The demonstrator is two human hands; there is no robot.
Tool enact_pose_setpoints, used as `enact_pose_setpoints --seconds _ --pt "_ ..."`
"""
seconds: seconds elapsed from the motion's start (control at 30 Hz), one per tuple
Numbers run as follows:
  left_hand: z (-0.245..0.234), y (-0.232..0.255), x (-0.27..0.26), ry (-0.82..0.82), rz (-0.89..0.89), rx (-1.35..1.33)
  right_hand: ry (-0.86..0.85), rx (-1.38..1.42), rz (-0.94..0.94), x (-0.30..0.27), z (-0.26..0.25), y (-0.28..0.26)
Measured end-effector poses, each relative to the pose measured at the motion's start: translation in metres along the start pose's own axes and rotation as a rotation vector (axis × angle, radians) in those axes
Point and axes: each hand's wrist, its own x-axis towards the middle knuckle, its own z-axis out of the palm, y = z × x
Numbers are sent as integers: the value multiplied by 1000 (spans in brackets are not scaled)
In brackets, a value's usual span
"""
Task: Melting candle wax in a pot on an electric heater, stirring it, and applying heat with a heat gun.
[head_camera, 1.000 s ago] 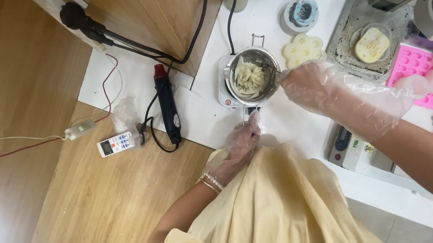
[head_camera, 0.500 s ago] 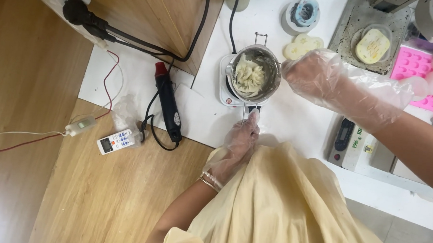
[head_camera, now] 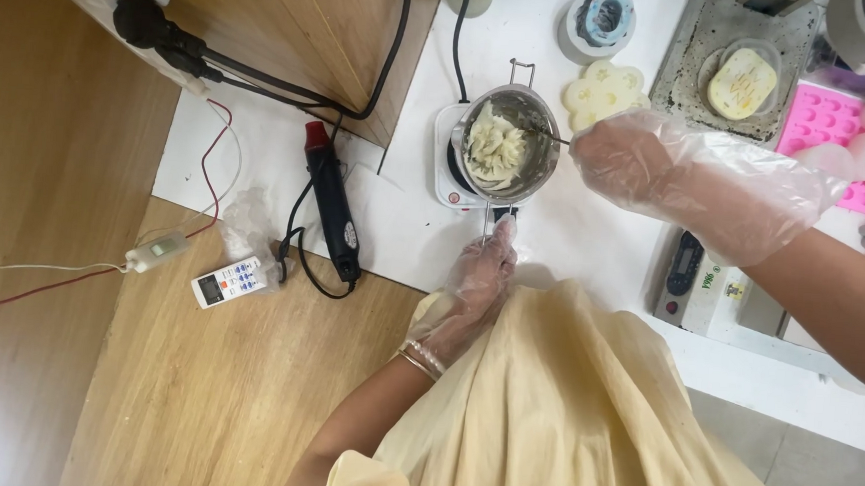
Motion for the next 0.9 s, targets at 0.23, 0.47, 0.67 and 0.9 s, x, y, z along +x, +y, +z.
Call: enact_pose_setpoints --seconds 0.23,0.47,0.67,0.9 --pt "-1 -4 2 13 30 79 352 -1678 -787 -10 -33 23" --pt "2 -6 2 31 20 18 307 -1957 -626 -15 -28 10" --pt "3 -6 2 43 -6 -17 331 -1358 -434 -36 -35 15" --pt "0 -9 5 18 -12 -13 280 -2077 -584 -39 -41 24"
